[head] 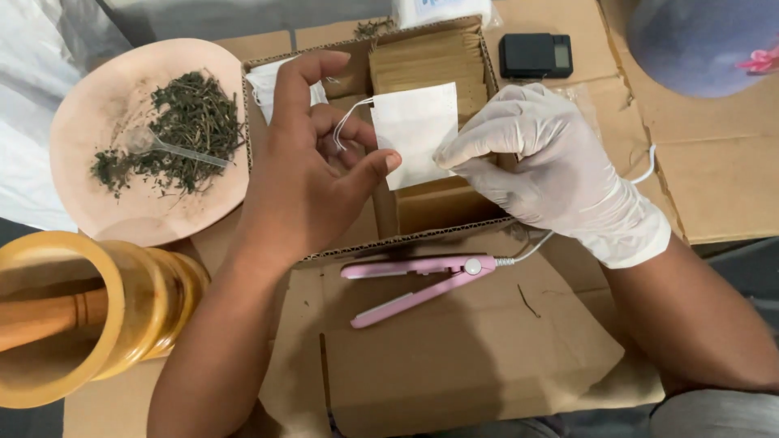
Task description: Sealing tea bags using a mini heat sealer and placing them into individual paper envelopes.
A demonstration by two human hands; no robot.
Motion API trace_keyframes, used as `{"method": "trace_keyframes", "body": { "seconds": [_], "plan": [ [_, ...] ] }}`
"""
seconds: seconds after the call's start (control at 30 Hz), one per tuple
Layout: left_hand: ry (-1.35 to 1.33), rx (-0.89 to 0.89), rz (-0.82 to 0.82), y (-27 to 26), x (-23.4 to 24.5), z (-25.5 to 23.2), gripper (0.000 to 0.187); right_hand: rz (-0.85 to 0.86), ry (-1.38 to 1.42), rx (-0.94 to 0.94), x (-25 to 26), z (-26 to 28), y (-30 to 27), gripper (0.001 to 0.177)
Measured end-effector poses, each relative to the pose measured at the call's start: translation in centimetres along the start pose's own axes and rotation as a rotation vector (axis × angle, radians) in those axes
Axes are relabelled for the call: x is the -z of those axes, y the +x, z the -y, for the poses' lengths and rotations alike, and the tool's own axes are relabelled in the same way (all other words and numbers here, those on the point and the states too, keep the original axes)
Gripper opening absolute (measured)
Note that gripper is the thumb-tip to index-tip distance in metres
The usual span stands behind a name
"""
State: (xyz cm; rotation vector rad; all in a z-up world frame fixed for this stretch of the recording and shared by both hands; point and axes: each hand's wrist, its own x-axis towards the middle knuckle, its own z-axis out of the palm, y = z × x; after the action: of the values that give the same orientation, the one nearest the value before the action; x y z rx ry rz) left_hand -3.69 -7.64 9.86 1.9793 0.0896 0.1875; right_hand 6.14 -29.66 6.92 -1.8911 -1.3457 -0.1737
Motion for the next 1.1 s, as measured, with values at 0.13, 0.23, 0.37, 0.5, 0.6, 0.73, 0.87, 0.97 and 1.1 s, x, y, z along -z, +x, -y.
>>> {"method": "trace_keyframes", "body": {
  "seconds": [0.13, 0.23, 0.37, 0.5, 0.6, 0.73, 0.87, 0.97, 1.1],
  "plan": [
    [-0.061, 0.032, 0.009, 0.1, -0.3, 0.8, 0.050, 0.016, 0.048, 0.020, 0.2, 0.1, -0.3, 0.018],
    [-0.085, 0.035, 0.053, 0.4, -0.3, 1.1, 0.047, 0.067, 0.032, 0.006, 0.5, -0.2, -0.2, 0.031],
    [0.084, 0.027, 0.090, 0.5, -0.2, 1.6, 0.037, 0.102, 0.248, -0.078, 1.1, 0.7, 0.0, 0.020],
    [0.073, -0.021, 0.115, 0.7, -0.1, 1.6, 0.031, 0.054, 0.229, -0.129, 1.0, 0.3, -0.3, 0.017],
    [-0.032, -0.017, 0.133, 0.7, -0.1, 1.9, 0.030, 0.007, 0.248, -0.170, 0.9, 0.3, -0.3, 0.019],
    [0.018, 0.005, 0.168, 0.6, 0.1, 1.6, 0.035, 0.009, 0.275, -0.145, 0.9, 0.8, -0.1, 0.016],
    [0.029, 0.013, 0.229, 0.7, 0.5, 1.1, 0.034, 0.020, 0.301, -0.177, 0.5, 1.0, 0.3, 0.016],
    [0.080, 0.034, 0.261, 0.4, 1.1, 0.8, 0.034, 0.057, 0.307, -0.154, 0.6, 1.4, 0.3, 0.017],
    [0.219, 0.008, 0.379, 0.3, 2.4, 0.9, 0.021, 0.061, 0.070, -0.004, 1.6, 2.0, -0.6, 0.026]
  ]
}}
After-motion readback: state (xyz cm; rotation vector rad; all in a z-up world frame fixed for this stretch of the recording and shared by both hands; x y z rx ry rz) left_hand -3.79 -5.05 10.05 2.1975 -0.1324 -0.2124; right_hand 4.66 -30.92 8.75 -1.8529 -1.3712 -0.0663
